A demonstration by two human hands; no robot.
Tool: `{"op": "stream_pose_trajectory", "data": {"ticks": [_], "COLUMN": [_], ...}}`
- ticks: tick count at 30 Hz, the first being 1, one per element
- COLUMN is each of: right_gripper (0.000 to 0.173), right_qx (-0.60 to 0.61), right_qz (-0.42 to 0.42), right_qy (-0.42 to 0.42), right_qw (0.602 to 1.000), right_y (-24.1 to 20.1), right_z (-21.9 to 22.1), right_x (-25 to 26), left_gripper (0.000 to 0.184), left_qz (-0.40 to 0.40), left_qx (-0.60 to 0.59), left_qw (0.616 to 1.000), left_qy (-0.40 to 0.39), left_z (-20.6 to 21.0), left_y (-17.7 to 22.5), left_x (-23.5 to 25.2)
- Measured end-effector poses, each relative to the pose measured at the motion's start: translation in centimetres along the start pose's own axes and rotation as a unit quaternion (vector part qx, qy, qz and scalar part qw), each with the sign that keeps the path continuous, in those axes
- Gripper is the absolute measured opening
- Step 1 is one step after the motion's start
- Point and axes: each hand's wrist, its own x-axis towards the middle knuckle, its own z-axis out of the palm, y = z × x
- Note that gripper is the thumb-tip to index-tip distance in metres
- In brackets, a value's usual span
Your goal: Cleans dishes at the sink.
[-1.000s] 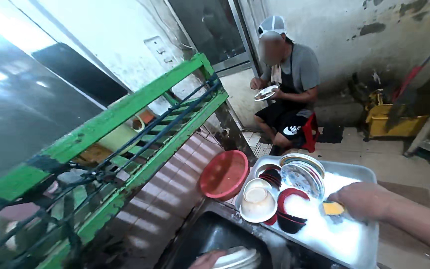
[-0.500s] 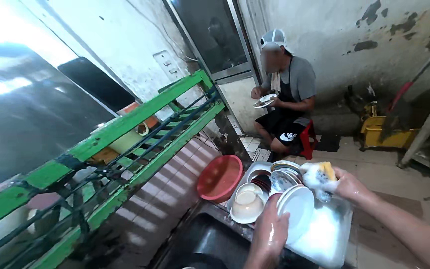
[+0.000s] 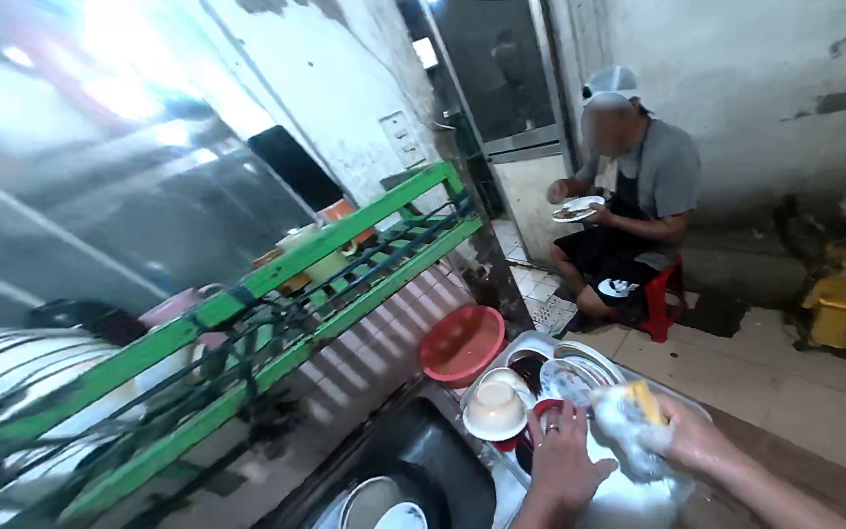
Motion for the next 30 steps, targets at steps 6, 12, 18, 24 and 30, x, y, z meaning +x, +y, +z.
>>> {"op": "stream_pose_trajectory", "data": {"ticks": [6, 12, 18, 24, 30], "right_gripper": [0.053, 0.046, 0.027, 0.033, 0.045], "right_qx": [-0.282, -0.374, -0.408, -0.399, -0.344], "right_qz": [-0.161, -0.342, -0.352, -0.31, -0.224], "right_qy": [-0.198, -0.283, -0.355, -0.31, -0.245], "right_qw": [0.925, 0.814, 0.764, 0.806, 0.878], "right_y": [0.4, -0.4, -0.3, 1.4, 0.5], "right_z": [1.3, 5.9, 5.7, 4.4, 3.4], "right_x": [1.5, 2.8, 2.6, 2.9, 3.5], "left_gripper": [0.053, 0.033, 0.028, 0.037, 0.074], "left_qz": [0.038, -0.119, -0.145, -0.22, -0.227], "left_qx": [-0.284, -0.689, -0.661, -0.583, -0.681], "left_qw": [0.956, 0.608, 0.614, 0.63, 0.517], "left_qy": [0.065, 0.377, 0.406, 0.464, 0.466], "left_z": [-0.8, 0.9, 1.1, 1.0, -1.3], "left_y": [-2.6, -4.0, -3.4, -3.2, -3.4], "left_x": [0.0, -0.9, -0.8, -1.2, -3.4]}}
